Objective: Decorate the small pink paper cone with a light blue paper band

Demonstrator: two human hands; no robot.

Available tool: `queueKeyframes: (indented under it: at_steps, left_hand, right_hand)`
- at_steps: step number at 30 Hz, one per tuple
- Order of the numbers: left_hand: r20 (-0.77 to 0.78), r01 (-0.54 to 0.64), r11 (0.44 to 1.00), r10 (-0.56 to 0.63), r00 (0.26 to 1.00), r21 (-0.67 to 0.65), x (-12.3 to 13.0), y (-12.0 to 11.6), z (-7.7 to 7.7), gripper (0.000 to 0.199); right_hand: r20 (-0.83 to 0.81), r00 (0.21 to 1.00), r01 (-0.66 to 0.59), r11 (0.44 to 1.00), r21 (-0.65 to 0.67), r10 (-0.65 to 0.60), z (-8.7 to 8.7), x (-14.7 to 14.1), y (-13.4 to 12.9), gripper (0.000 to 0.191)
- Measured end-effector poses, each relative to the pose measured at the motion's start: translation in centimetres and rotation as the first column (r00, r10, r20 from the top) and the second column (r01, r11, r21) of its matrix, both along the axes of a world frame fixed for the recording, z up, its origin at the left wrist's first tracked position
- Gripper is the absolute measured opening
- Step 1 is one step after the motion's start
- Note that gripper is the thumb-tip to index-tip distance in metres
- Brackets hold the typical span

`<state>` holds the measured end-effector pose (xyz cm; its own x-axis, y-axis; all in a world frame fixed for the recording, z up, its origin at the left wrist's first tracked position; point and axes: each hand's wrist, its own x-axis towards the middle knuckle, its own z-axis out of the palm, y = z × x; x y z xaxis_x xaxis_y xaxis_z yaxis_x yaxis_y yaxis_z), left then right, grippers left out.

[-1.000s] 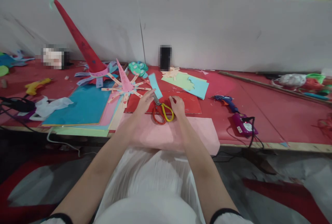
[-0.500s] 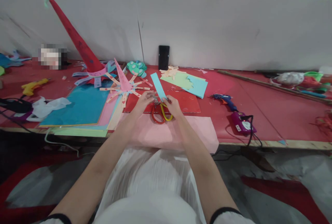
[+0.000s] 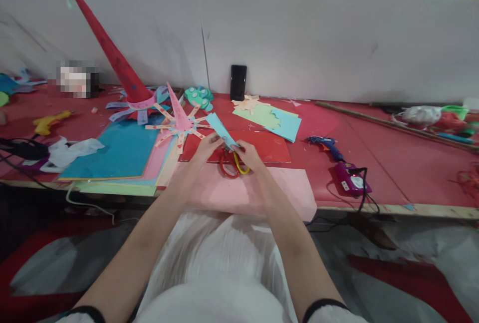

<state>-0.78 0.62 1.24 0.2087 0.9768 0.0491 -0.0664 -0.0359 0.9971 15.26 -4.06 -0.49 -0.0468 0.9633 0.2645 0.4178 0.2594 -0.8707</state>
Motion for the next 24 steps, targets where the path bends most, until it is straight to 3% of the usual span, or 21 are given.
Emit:
queueKeyframes:
  at_steps: [9, 17, 24]
  left_hand:
    - [-0.088, -0.041, 0.999, 0.040, 0.995, -0.003, -0.53, 0.00, -0.31, 0.037]
    - [-0.117, -0.065, 0.998, 0.067, 0.991, 0.023, -0.42, 0.33, -0.23, 0.025]
    - [-0.126, -0.105, 0.993, 0.111, 0.986, 0.055, -0.70, 0.50, -0.59, 0.019]
  right_hand:
    - [-0.029, 0.999, 0.018, 1.000, -0.011, -0.018, -0.09, -0.13, 0.08, 0.029]
    - [-0.252, 0.948, 0.181, 0.981, -0.076, -0.194, -0.02, 0.09, 0.47, 0.036]
    - [-0.341, 0.913, 0.213, 0.974, -0.072, -0.225, 0.06, 0.31, 0.50, 0.037]
